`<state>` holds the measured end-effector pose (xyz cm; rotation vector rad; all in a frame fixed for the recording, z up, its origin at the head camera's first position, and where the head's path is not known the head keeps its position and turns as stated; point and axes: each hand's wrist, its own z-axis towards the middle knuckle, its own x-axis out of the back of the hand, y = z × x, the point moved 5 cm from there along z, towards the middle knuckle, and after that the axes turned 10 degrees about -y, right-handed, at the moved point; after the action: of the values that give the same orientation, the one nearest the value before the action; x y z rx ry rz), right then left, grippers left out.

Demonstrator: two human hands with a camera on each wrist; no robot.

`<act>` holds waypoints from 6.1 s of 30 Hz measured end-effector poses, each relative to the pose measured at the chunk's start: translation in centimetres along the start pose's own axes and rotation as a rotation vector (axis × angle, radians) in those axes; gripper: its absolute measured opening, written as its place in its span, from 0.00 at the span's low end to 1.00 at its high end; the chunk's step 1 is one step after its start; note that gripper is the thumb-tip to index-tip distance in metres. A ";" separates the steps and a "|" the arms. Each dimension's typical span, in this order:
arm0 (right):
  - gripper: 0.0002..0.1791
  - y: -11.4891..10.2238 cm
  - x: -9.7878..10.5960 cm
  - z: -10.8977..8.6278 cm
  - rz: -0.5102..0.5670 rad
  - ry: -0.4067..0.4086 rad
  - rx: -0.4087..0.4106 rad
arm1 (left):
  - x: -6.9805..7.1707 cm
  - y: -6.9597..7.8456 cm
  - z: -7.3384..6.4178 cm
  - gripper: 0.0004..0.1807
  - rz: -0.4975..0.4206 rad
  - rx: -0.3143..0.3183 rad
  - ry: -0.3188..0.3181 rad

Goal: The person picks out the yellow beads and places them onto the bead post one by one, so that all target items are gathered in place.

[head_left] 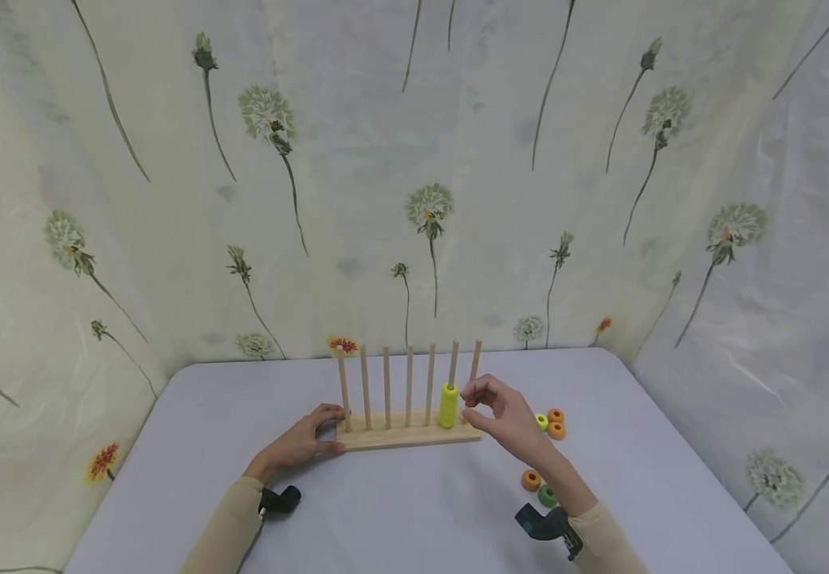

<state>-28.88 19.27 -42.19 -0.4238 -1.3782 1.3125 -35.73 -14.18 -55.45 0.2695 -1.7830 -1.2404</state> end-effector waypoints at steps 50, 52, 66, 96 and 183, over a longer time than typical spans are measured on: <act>0.20 15.7 10.8 -5.8 -0.195 0.056 -0.435 | 0.1 0.3 0.0 0.34 0.017 0.015 0.008; 0.20 16.3 10.7 -5.7 -0.198 0.059 -0.444 | 0.0 0.2 0.0 0.34 0.004 0.018 0.008; 0.22 17.8 10.4 -5.0 -0.247 0.058 -0.478 | 0.0 0.3 -0.1 0.34 0.015 0.019 0.003; 0.21 17.0 9.6 -5.0 -0.388 0.103 -0.518 | -0.2 0.2 -0.1 0.35 0.034 0.026 0.002; 0.20 9.8 7.5 -4.5 -0.174 0.027 -0.361 | 0.0 -0.3 0.1 0.38 0.020 0.059 0.013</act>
<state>-31.40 30.69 -48.26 -0.5479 -1.5964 0.9149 -35.88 -14.24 -55.67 0.2921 -1.8088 -1.1704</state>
